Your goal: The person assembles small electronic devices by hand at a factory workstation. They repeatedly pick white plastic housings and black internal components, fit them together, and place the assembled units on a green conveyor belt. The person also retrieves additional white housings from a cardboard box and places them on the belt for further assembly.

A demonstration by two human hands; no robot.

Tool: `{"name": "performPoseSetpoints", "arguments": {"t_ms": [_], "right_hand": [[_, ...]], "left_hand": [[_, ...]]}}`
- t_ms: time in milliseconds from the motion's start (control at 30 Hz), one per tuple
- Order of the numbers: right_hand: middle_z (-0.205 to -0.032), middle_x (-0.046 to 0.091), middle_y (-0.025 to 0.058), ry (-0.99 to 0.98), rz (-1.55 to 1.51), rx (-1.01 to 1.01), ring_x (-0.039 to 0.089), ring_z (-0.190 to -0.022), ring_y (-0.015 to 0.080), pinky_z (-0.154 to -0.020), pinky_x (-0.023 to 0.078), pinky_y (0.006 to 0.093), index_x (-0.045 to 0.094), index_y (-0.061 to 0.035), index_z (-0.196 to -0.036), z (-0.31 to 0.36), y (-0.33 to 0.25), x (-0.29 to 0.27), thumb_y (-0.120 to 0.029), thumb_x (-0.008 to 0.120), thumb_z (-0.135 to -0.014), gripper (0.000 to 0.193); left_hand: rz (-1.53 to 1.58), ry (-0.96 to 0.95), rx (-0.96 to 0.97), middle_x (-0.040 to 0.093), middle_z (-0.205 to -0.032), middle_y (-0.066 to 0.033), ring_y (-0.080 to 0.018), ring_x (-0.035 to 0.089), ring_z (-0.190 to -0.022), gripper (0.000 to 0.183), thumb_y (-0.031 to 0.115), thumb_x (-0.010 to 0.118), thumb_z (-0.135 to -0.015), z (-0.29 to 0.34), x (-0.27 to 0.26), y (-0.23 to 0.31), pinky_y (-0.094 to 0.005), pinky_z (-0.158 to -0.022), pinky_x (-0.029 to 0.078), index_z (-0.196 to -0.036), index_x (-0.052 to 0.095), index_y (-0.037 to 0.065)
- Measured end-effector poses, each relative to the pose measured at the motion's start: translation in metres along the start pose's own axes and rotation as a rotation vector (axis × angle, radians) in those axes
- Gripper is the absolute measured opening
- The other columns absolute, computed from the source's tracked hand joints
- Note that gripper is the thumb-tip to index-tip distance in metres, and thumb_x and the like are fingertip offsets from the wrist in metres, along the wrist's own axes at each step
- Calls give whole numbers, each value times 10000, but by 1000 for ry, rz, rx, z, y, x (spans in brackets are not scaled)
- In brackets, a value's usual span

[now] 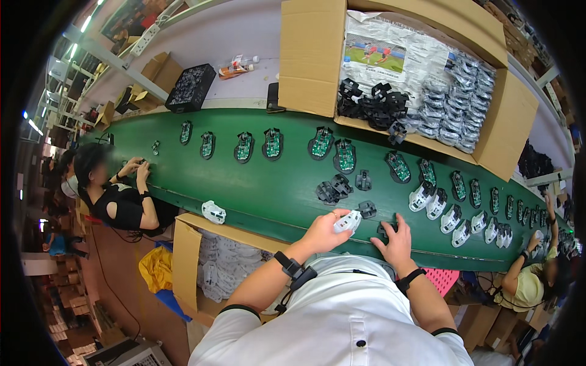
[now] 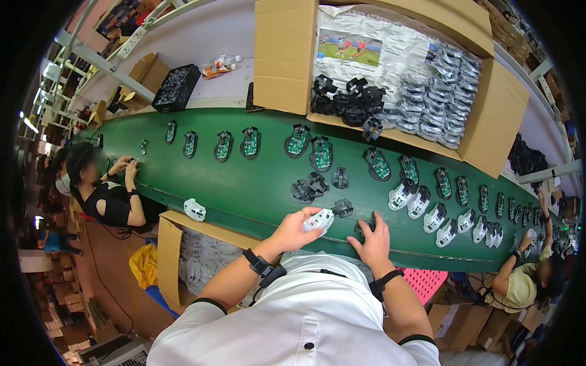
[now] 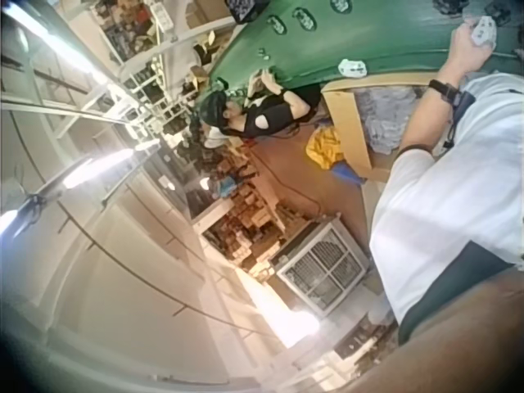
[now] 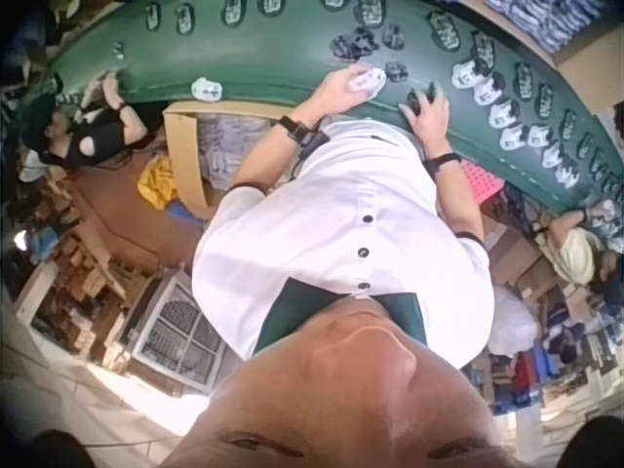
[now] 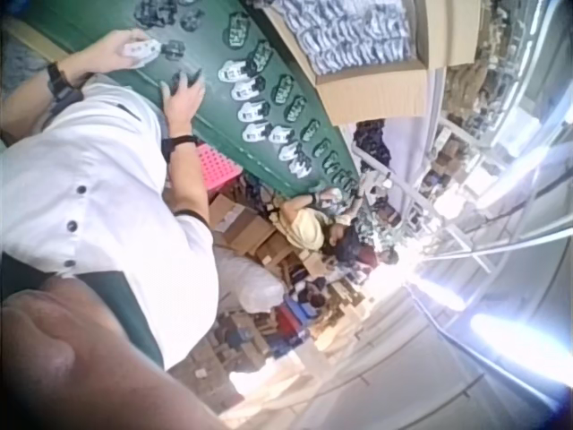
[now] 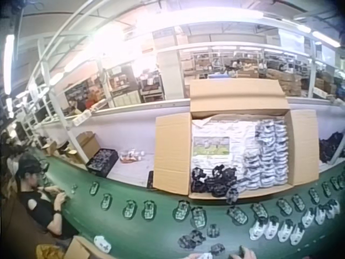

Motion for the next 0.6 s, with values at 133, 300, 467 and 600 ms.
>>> {"name": "performPoseSetpoints", "arguments": {"t_ms": [133, 300, 467, 600], "right_hand": [[-1348, 530, 198, 9, -50, -14, 518, -1192, 402, -990, 468, 453, 696, -101, -1129, 7, 16, 16, -167, 797, -771, 378], [-1376, 531, 217, 69, -417, 336, 583, -1165, 363, -999, 475, 409, 694, -47, -1140, -7, 36, 18, -153, 763, -841, 325], [-1430, 493, 139, 67, -1248, 126, 553, -1239, 223, -1039, 461, 345, 593, 41, -1296, -46, -34, -52, -3, 647, -928, 374], [-1380, 547, 164, -4, -1107, -42, 570, -1239, 249, -1040, 468, 360, 589, 35, -1303, -55, -57, -56, -12, 685, -896, 421]], "left_hand": [[-38, -24, -13, 720, -1075, -146, -176, 692, -942, 540, 182, 744, -823, -6, 3, 14, -314, -859, 532, -1293, 569, -17], [145, -87, -4, 707, -1073, -125, -155, 682, -929, 509, 146, 733, -854, -15, 15, 16, -301, -814, 538, -1301, 560, -28], [593, -104, -139, 688, -1062, -81, -121, 655, -917, 416, 62, 709, -885, -20, 20, 27, -269, -786, 533, -1260, 565, -42], [633, -12, -76, 684, -1055, -79, -114, 648, -903, 397, 46, 701, -879, -23, 15, 41, -266, -780, 529, -1242, 570, -48]]}}
Point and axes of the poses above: each hand's wrist, its own z-axis away from the middle knuckle, its own x-axis out of the palm, y = z × x, the point moved 4 cm from there along -z, towards the middle knuckle
